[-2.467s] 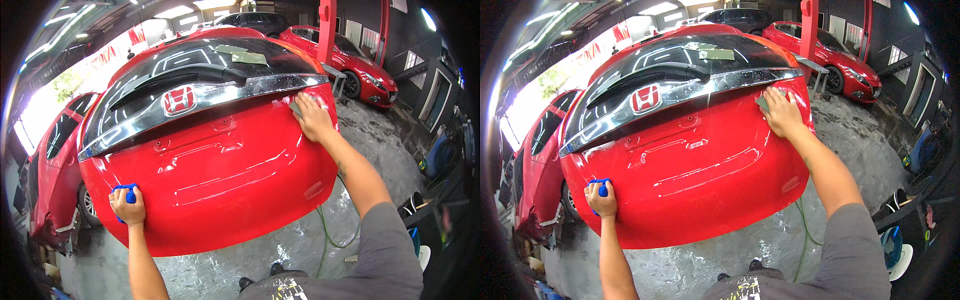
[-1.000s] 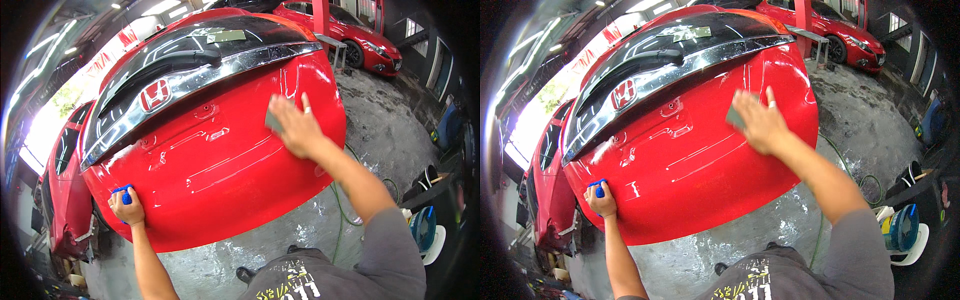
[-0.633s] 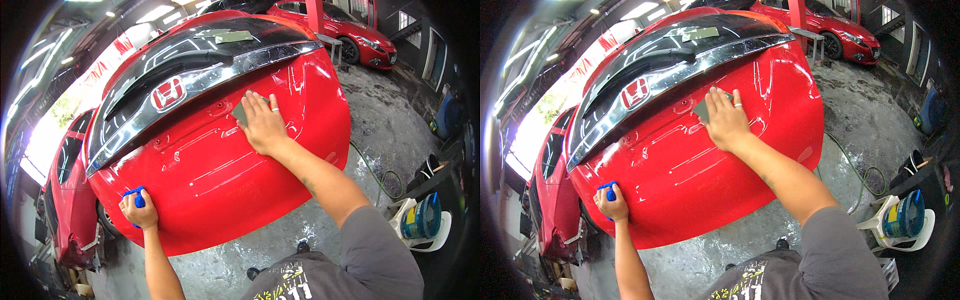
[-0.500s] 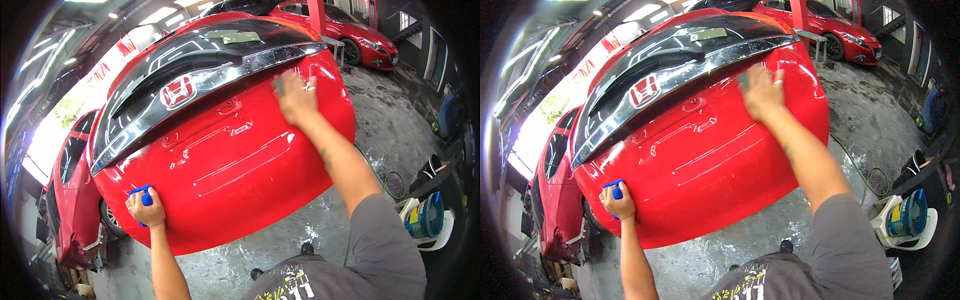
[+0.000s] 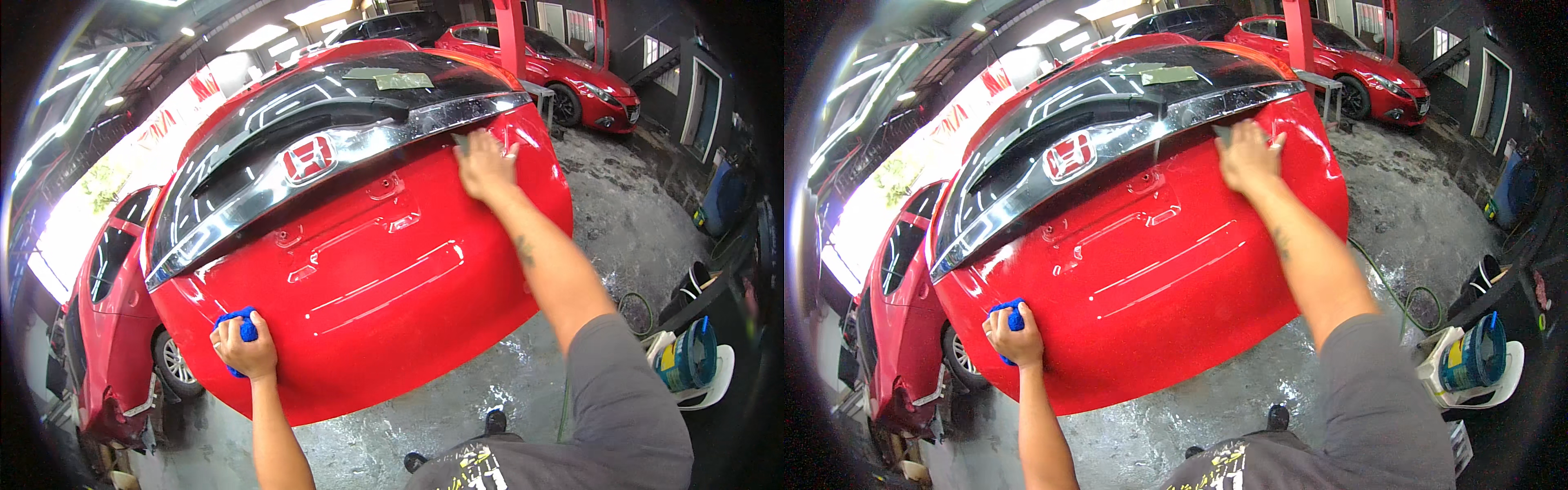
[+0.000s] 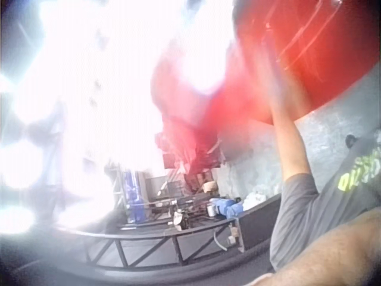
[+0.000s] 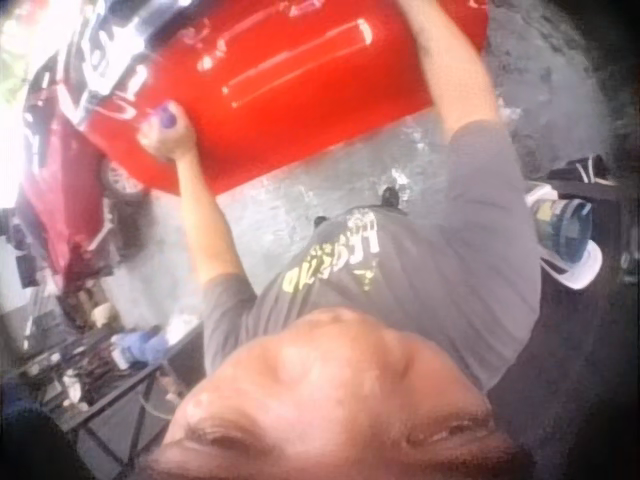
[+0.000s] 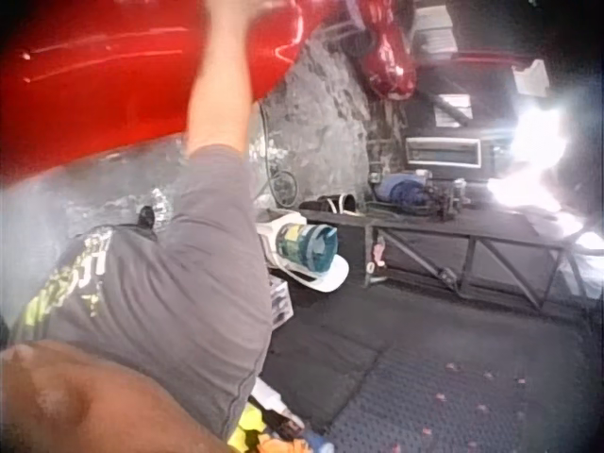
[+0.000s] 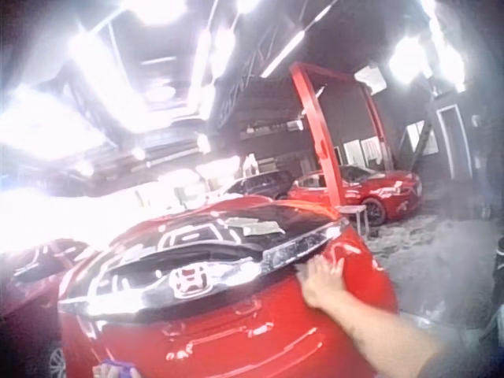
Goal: The person wets a sanding pad in a bucket of water, then uses it to sand the rear trunk of a red car. They repeatedly dip the pad to keep it wet and wipe the surface with a blue cloth while sanding.
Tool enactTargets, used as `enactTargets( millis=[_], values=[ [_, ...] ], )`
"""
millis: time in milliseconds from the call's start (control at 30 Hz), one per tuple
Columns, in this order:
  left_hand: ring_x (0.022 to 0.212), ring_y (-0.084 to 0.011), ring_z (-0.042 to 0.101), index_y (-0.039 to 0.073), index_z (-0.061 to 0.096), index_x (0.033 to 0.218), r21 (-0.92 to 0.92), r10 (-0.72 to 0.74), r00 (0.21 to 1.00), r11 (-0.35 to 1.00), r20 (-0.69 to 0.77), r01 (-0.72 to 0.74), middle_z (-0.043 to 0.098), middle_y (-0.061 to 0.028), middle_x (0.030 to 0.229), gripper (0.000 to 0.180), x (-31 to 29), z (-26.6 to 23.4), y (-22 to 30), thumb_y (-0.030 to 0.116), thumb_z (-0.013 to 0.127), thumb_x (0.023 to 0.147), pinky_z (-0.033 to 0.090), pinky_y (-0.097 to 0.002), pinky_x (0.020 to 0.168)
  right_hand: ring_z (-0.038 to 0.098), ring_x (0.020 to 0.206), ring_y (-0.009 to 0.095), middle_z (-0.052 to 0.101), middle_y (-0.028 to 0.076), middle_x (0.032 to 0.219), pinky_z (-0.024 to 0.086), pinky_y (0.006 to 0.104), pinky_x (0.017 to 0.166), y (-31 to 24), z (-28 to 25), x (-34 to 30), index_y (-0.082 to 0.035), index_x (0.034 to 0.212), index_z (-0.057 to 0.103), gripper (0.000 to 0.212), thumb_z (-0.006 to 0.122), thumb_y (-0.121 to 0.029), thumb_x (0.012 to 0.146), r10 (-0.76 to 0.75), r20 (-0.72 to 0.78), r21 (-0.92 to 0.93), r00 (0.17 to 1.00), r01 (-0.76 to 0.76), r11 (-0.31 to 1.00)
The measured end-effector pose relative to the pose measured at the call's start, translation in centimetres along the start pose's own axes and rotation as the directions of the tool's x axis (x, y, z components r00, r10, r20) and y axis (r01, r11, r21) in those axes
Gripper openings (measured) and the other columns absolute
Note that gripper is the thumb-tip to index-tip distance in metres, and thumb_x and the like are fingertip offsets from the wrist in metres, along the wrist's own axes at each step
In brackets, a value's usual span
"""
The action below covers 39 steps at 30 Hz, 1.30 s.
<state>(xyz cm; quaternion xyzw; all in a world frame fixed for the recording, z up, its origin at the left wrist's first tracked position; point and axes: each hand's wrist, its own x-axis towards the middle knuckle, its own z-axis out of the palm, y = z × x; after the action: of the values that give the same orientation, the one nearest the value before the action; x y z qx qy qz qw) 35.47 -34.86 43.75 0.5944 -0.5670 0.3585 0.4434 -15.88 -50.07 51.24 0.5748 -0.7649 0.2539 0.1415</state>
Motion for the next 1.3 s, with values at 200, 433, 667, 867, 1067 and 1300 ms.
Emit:
enactTargets(
  millis=[200,433,667,867,1067,1300],
  values=[
    [0.101,-0.0387,0.065,0.002,0.074,0.088,0.014,-0.020,1.000,1.000,0.013,0.020,0.075,-0.0145,0.098,0.023,-0.2,-0.9,-1.3,0.024,0.083,0.088,0.053,-0.0522,0.093,0.039,0.164,0.036,0.040,0.020,0.177,0.021,0.0789,0.128,-6.1,1.7,-6.3,0.000,0.165,0.043,0.071,0.044,-0.050,0.116,-0.378,-0.059,-0.007,0.924,0.378,0.926],
    [0.103,-0.0390,0.065,0.003,0.074,0.088,0.024,-0.015,1.000,1.000,0.005,0.015,0.074,-0.0142,0.099,0.023,-0.1,-0.8,-1.1,0.024,0.084,0.087,0.052,-0.0524,0.094,0.034,0.164,0.036,0.042,0.020,0.173,0.023,0.0821,0.126,-7.8,-0.6,-3.7,0.004,0.163,0.045,0.072,0.043,-0.051,0.116,-0.099,0.096,0.072,0.990,0.093,0.993],
    [0.102,-0.0388,0.065,0.003,0.075,0.090,0.023,-0.017,1.000,1.000,0.000,0.017,0.074,-0.0141,0.098,0.023,0.1,-1.2,-1.9,0.024,0.084,0.087,0.052,-0.0520,0.094,0.033,0.165,0.035,0.042,0.021,0.174,0.025,0.0818,0.124,-7.0,2.1,-6.1,0.002,0.165,0.043,0.074,0.054,-0.046,0.111,-0.432,-0.099,0.046,0.896,0.438,0.898],
    [0.102,-0.0387,0.065,0.002,0.075,0.088,0.034,0.006,1.000,0.999,-0.022,-0.005,0.074,-0.0143,0.098,0.023,0.1,-0.8,-0.6,0.024,0.084,0.086,0.052,-0.0521,0.095,0.035,0.164,0.036,0.042,0.023,0.173,0.028,0.0785,0.125,-6.5,1.6,-3.9,0.004,0.165,0.043,0.065,0.045,-0.037,0.114,-0.194,-0.012,-0.012,0.981,0.194,0.981],
    [0.101,-0.0385,0.065,0.001,0.074,0.089,0.014,-0.006,1.000,1.000,-0.009,0.006,0.074,-0.0149,0.098,0.024,0.0,-1.4,-1.7,0.023,0.084,0.086,0.052,-0.0516,0.094,0.038,0.164,0.034,0.042,0.020,0.175,0.023,0.0753,0.130,-5.2,1.1,-6.0,0.002,0.167,0.041,0.070,0.047,-0.045,0.115,-0.499,-0.033,-0.020,0.866,0.499,0.866],
    [0.102,-0.0386,0.065,0.002,0.074,0.089,-0.025,-0.002,1.000,1.000,0.001,0.002,0.074,-0.0149,0.100,0.024,-0.3,0.1,-0.1,0.023,0.084,0.087,0.052,-0.0516,0.095,0.031,0.168,0.033,0.034,0.018,0.180,0.018,0.0667,0.135,-2.1,2.2,-4.7,0.001,0.169,0.038,0.074,0.040,-0.051,0.117,-0.247,-0.016,-0.123,0.969,0.243,0.962]
  ],
)
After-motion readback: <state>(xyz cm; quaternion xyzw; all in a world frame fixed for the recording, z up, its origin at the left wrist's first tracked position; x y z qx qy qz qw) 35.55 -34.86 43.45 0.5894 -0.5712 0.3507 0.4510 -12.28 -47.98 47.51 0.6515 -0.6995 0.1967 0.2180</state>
